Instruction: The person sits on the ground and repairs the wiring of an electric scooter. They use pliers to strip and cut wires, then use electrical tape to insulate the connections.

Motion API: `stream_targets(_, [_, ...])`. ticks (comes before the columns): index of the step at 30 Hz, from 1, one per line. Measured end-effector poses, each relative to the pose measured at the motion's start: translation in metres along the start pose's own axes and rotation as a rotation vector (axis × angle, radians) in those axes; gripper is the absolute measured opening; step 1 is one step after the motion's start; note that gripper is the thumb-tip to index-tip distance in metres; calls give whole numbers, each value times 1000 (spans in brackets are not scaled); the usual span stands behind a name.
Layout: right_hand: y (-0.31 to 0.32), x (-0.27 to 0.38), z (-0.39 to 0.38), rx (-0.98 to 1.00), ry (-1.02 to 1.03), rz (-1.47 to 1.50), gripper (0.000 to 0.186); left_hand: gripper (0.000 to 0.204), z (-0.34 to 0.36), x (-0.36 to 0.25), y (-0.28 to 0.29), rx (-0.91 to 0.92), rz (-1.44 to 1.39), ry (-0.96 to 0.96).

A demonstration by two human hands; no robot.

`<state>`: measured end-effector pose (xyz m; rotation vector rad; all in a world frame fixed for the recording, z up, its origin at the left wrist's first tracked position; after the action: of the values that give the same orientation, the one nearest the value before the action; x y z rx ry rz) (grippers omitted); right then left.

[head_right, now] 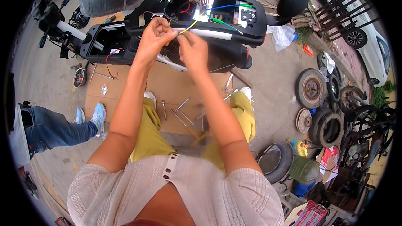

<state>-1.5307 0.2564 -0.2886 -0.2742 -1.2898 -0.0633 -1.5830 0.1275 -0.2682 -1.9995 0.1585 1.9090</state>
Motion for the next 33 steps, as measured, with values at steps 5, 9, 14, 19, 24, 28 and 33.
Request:
stream_targets(5, [14,0,-13,-14,183,-266,18,13,-1,5,-1,111,-7,19])
stream_targets(9, [16,15,-24,-33,418,-522,16,7,-6,5,-3,-25,240,-125])
stream_targets(14, [19,29,-20,23,279,-406,19,10,-9,1,-7,-35,362,-180])
stream_targets(19, [6,46,10,96,-64,-234,29,11,-5,-2,-6,105,327,-110])
stream_targets(24, [-2,51,19,149,10,-328,35,15,-14,-9,-7,20,500,-73])
stream_targets(28, [8,43,5,19,1,105,32,20,-8,0,-1,-31,352,-84])
stream_targets(33, [8,6,-2,-18,-70,74,15,17,-8,0,-1,-51,193,17])
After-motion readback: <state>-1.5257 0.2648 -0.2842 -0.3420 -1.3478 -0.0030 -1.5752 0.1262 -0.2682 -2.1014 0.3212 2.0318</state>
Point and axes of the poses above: each hand's wrist, its own z-axis towards the middle knuckle, its own y-axis out of the back of the hand, x = y × z, the point moved 4 cm from there along z, towards the middle knuckle, and after that the axes turned 13 degrees about y, right-handed, at the moved point
